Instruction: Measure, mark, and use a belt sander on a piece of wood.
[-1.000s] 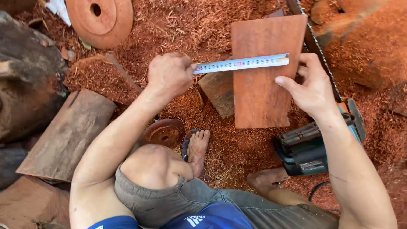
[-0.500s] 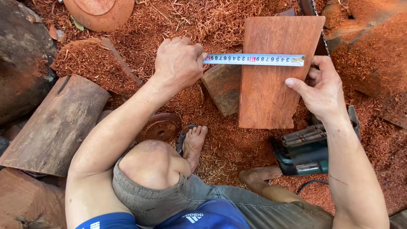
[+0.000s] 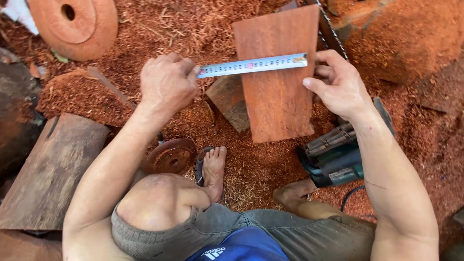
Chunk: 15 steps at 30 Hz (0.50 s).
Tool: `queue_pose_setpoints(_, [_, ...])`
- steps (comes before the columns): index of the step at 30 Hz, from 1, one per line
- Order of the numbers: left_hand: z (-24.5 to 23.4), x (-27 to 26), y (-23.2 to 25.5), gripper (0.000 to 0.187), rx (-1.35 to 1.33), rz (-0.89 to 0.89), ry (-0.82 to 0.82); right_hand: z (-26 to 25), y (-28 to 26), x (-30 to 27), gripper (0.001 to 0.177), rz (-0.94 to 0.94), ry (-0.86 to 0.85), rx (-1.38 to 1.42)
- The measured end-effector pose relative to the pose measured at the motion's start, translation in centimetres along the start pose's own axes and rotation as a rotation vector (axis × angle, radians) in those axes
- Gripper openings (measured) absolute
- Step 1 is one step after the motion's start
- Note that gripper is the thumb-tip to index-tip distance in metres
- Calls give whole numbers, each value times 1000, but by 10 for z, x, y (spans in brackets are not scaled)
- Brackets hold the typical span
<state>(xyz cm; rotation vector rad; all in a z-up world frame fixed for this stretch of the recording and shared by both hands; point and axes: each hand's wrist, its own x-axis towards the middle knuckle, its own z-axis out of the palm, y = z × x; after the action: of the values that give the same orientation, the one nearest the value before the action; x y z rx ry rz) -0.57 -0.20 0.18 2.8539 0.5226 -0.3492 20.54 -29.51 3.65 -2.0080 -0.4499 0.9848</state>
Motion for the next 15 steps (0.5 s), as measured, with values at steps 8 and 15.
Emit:
queue_pose_setpoints(8, [-5,-34,22,36,-84,-36,-168,-15,2,0,62,-95,-185,-107])
queue_pose_setpoints(15, [13,-61,33,33,-199,37,-183,-14,-10,-5,65,-82,-232,-93])
